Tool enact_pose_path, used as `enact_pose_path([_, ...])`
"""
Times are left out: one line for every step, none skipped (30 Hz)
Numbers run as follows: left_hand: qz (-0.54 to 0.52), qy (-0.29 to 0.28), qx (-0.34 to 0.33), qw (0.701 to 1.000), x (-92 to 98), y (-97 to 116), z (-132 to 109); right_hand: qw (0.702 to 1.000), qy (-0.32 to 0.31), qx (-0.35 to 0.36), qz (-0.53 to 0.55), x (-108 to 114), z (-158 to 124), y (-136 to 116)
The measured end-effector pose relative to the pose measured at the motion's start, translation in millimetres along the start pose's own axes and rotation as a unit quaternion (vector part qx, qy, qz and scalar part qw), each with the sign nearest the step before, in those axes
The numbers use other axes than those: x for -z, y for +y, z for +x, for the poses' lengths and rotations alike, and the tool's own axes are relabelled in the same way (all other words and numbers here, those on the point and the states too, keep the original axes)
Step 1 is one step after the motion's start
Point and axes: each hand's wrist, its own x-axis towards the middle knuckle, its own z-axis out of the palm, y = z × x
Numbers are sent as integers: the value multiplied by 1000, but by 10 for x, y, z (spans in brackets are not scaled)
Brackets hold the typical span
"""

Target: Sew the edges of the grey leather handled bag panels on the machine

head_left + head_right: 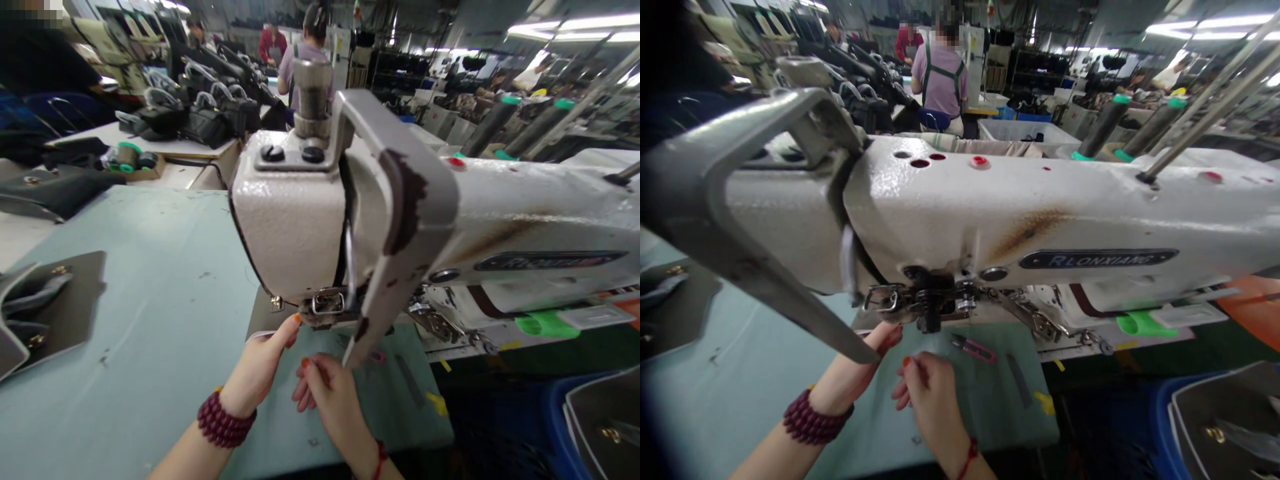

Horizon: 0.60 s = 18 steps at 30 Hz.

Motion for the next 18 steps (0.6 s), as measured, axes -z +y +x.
enact_pose_path([3,-12,6,1000,-4,14,10,1000,-1,-2,-25,-14,-9,102])
enact_pose_path([6,-19,7,1000,-8,27,20,999,0,-1,-51,-25,-17,196])
enact_pose_path([9,-21,4,1000,-13,36,30,997,-1,5,-77,-32,-25,278])
enact_pose_path([12,-23,1,1000,-18,40,41,995,-3,15,-101,-36,-32,343])
enact_pose_path([12,-24,-4,1000,-21,39,51,992,-8,28,-123,-36,-39,391])
enact_pose_path([10,-26,-9,1000,-25,34,62,989,-15,40,-140,-34,-45,422])
enact_pose_path([8,-27,-13,1000,-27,25,72,987,-20,49,-151,-31,-49,438])
enact_pose_path([4,-26,-17,999,-30,14,83,985,-24,55,-160,-27,-53,443])
enact_pose_path([0,-24,-21,999,-32,3,92,983,-26,60,-170,-23,-56,440])
enact_pose_path([-3,-22,-23,1000,-36,-7,100,981,-27,65,-181,-20,-59,433])
enact_pose_path([-6,-20,-23,1000,-41,-13,105,979,-27,70,-191,-17,-62,425])
enact_pose_path([-9,-17,-23,1000,-47,-16,108,976,-27,76,-201,-15,-66,417])
enact_pose_path([-13,-15,-25,999,-56,-15,107,974,-27,81,-209,-14,-69,411])
enact_pose_path([-16,-14,-28,999,-67,-11,102,973,-27,84,-213,-12,-72,407])
enact_pose_path([-18,-12,-31,999,-81,-7,93,973,-27,85,-215,-11,-76,406])
enact_pose_path([-20,-7,-35,999,-98,-3,79,972,-28,86,-215,-8,-79,407])
enact_pose_path([-22,4,-37,999,-118,-4,61,972,-29,86,-216,-5,-83,410])
enact_pose_path([-24,21,-38,999,-140,-9,37,972,-30,87,-218,-1,-86,414])
